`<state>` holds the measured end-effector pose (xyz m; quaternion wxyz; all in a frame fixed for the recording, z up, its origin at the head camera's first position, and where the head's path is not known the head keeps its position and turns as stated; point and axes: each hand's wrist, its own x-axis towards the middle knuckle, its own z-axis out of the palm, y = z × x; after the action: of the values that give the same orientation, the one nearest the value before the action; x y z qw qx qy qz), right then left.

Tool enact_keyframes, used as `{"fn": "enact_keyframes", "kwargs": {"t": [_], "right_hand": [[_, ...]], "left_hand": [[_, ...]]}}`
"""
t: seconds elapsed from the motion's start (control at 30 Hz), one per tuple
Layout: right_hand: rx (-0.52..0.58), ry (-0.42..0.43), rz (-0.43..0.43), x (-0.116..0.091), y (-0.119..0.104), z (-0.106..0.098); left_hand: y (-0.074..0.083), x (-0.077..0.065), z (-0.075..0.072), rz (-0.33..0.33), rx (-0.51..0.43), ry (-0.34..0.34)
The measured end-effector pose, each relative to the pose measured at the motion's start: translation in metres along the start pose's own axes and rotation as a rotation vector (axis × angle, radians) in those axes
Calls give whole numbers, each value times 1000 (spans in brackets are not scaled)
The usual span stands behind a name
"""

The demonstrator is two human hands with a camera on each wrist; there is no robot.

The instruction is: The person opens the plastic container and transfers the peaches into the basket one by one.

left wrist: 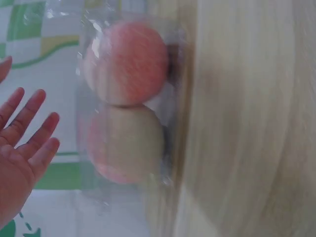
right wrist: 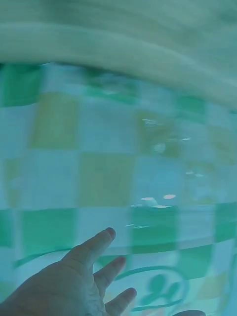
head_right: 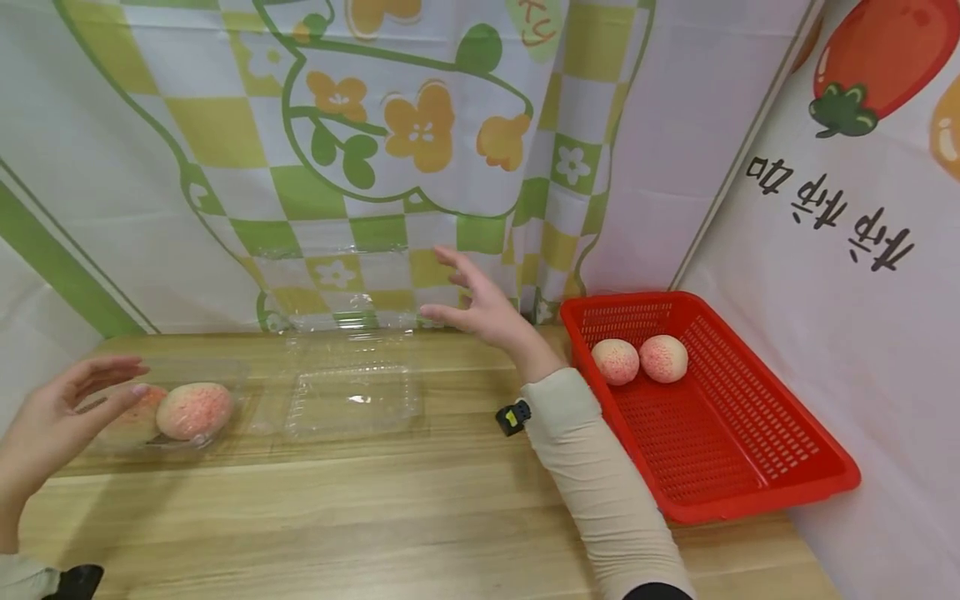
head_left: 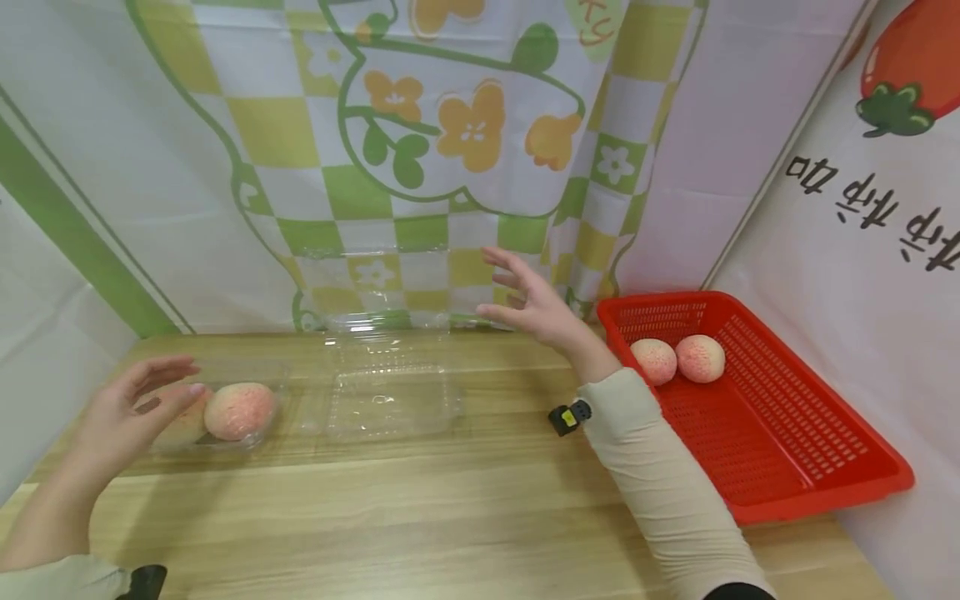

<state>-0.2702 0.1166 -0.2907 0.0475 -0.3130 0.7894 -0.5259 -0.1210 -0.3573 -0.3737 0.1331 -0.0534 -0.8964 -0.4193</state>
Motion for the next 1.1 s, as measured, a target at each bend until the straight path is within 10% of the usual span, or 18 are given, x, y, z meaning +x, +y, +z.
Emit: {"fn": "enact_keyframes", "kwargs": {"t": [0.37, 0.8, 1.1], "right_hand": [[213, -106, -4, 3, 6, 114], [291, -271, 111, 7, -6, 211], [352, -217, 213, 12, -14, 256]], "left_hand": [[-20, 5, -6, -224, -3, -47], [-52, -1, -16, -273, -44, -95], [-67, -8, -17, -289, -50, -185]]}}
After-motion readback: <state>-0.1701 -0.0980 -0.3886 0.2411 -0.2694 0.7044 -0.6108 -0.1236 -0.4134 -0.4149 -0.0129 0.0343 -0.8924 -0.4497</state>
